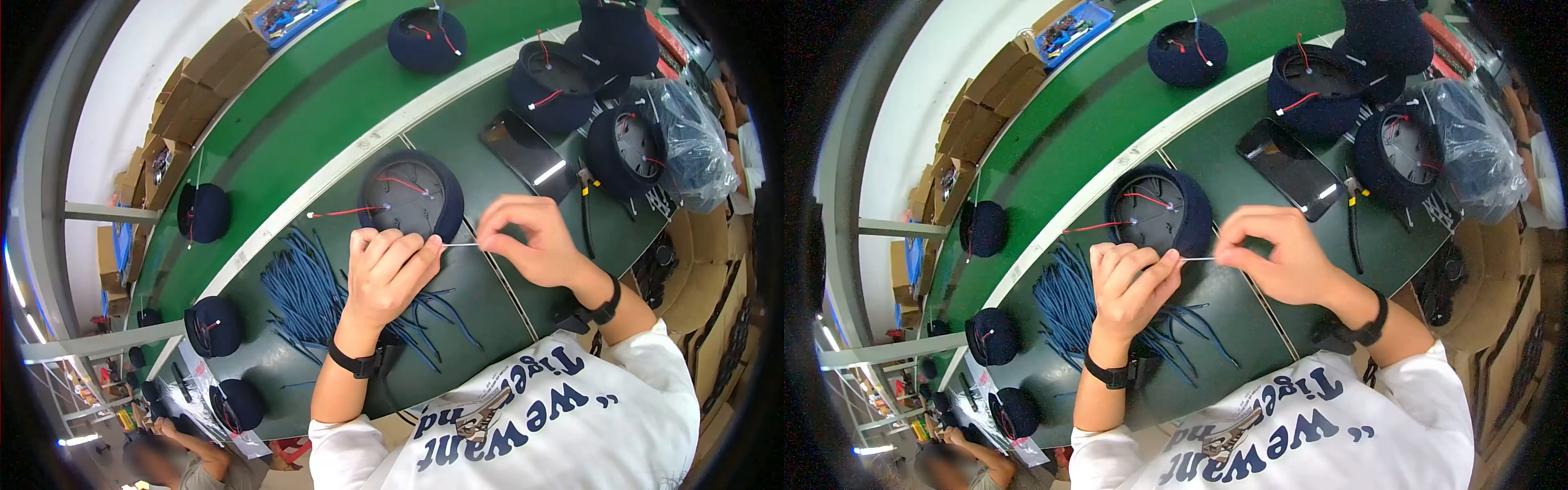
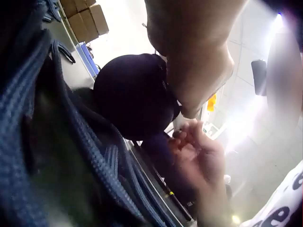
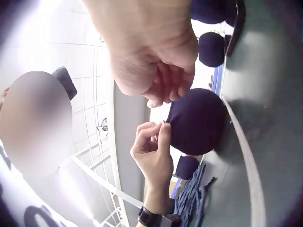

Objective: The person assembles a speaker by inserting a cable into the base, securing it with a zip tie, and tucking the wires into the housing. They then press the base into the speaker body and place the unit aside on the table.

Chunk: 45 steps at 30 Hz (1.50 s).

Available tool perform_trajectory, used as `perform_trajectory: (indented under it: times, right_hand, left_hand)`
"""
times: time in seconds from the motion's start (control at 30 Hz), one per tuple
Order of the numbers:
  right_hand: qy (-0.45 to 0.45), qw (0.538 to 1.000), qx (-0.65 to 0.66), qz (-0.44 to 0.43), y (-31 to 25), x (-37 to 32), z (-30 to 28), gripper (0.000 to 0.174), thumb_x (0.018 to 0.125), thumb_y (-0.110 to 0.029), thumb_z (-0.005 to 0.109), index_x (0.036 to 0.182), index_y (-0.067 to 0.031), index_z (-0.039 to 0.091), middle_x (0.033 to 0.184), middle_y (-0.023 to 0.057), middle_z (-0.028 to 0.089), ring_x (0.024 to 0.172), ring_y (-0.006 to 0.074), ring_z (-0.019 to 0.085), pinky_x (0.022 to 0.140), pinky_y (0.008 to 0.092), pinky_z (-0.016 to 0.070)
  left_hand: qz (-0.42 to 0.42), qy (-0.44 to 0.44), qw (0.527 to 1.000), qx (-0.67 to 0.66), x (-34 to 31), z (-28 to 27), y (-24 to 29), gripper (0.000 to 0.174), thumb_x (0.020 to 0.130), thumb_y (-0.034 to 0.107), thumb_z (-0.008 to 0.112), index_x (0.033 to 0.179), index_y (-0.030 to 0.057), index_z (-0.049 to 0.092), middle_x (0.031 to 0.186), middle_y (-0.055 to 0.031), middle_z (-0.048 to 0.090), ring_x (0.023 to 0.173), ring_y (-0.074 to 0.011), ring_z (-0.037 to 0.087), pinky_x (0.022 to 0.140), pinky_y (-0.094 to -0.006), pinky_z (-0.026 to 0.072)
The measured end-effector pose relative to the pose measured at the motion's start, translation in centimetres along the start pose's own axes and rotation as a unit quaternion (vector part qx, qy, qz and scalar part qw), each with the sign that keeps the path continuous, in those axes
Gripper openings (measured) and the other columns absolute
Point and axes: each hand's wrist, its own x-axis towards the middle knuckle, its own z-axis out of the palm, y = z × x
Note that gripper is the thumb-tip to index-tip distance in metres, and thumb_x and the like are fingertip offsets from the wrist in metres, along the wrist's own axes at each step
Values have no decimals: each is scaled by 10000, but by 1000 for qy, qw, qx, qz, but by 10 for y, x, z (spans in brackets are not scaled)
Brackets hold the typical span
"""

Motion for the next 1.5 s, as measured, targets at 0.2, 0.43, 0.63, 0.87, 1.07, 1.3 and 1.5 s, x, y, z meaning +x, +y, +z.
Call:
perform_trajectory:
  times: [0.2, 0.43, 0.63, 0.87, 1.07, 1.3, 1.5]
  right_hand:
    - [-22, 998, 13, 49, -15, -17, -30, 217, 1016, -127, 650, 861, 15, 704, 983, 118, 737, 923, 217, 698, 858, 338, 535]
    - [-119, 981, -96, 120, 3, 36, -36, 810, 880, -89, 756, 1600, 8, 397, 1499, 232, 572, 1386, 338, 573, 1197, 431, 427]
    - [-148, 982, -115, 12, 27, 52, 19, 1438, 578, -280, 1040, 1684, -65, 147, 1723, 258, 208, 1570, 448, 324, 1287, 476, 325]
    - [-130, 981, -137, -40, 38, 48, 21, 1465, 541, -365, 1057, 1678, -92, 176, 1725, 248, 190, 1560, 474, 330, 1241, 507, 395]
    - [-129, 978, -158, -33, 27, 53, 19, 1322, 568, -456, 1030, 1647, -168, 322, 1648, 226, 315, 1449, 481, 466, 1179, 514, 457]
    - [-134, 972, -189, -43, 24, 54, 15, 1237, 578, -425, 1026, 1624, -203, 405, 1645, 217, 338, 1439, 475, 483, 1179, 518, 455]
    - [-112, 986, -119, -42, 35, 50, 15, 1388, 570, -396, 1026, 1683, -110, 248, 1706, 233, 266, 1535, 459, 377, 1245, 500, 381]
  left_hand:
    - [-29, 10, 1000, -2, 3, -9, -1, 315, 657, 159, 978, 882, 138, 758, 856, -17, 568, 781, -212, 574, 719, -378, 427]
    - [-337, -136, 927, -90, -17, -59, -33, 753, 528, 410, 1067, 1066, 45, 688, 1028, -115, 688, 890, -248, 686, 790, -371, 565]
    - [-255, -120, 882, -379, -17, 11, -75, 1547, 365, 378, 1100, 1654, 53, 308, 1668, -199, 392, 1537, -361, 418, 1267, -478, 363]
    - [-212, -106, 903, -359, -23, 21, -82, 1473, 373, 375, 1098, 1610, 66, 359, 1666, -222, 394, 1520, -372, 443, 1257, -494, 377]
    - [-179, -91, 920, -337, -24, 18, -81, 1328, 397, 343, 1080, 1556, 160, 460, 1656, -276, 393, 1515, -431, 439, 1215, -540, 408]
    - [-188, -83, 910, -361, -27, 20, -84, 1321, 382, 406, 1092, 1536, 169, 494, 1675, -255, 382, 1512, -452, 443, 1214, -541, 415]
    - [-259, -63, 875, -404, -17, 11, -70, 1556, 308, 487, 1098, 1614, 48, 377, 1680, -199, 391, 1522, -389, 441, 1256, -497, 372]
